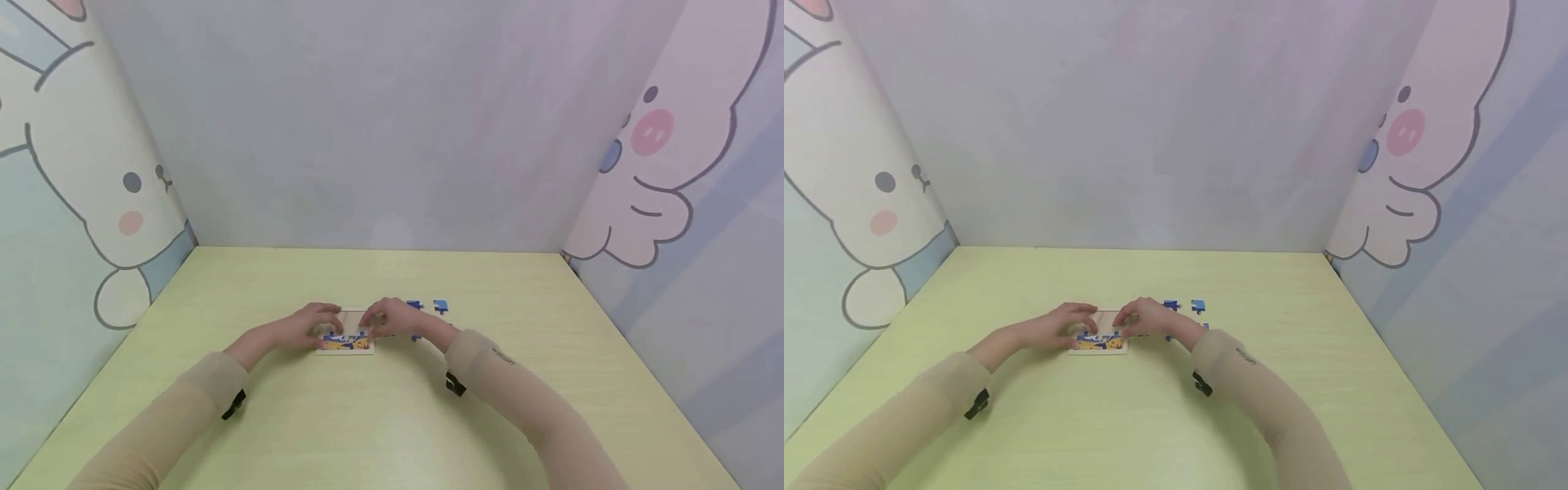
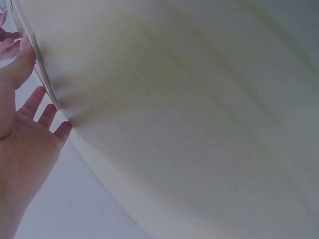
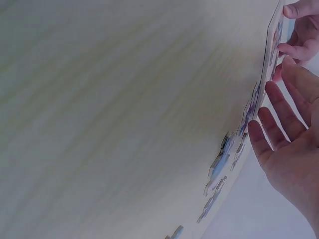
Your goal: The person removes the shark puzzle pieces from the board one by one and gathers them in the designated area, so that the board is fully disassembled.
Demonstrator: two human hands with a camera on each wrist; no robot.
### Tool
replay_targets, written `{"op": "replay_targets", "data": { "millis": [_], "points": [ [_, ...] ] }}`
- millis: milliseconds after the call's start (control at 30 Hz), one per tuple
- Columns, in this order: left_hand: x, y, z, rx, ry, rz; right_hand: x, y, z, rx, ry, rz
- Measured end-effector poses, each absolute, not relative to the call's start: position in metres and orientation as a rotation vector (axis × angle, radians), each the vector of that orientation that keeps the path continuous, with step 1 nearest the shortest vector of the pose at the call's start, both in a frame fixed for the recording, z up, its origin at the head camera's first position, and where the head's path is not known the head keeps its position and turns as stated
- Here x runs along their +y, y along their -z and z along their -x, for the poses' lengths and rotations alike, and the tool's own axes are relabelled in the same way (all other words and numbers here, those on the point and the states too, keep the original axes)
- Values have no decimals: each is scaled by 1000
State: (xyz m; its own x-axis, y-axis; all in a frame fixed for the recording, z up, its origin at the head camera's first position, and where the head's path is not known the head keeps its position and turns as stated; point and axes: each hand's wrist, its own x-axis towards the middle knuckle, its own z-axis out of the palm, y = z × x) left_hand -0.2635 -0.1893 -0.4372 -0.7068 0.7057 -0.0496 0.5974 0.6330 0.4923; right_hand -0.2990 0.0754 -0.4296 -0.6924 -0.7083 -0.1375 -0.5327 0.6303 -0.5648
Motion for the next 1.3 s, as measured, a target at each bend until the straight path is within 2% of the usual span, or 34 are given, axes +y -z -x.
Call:
{"op": "replay_targets", "data": {
  "millis": [600, 1300],
  "points": [
    [-190, 439, 264, 2620, -654, -1108, 68, 433, 302, 2552, 558, 1206],
    [-190, 438, 262, 2604, -651, -1102, 62, 434, 295, 2628, 463, 1127]
  ]
}}
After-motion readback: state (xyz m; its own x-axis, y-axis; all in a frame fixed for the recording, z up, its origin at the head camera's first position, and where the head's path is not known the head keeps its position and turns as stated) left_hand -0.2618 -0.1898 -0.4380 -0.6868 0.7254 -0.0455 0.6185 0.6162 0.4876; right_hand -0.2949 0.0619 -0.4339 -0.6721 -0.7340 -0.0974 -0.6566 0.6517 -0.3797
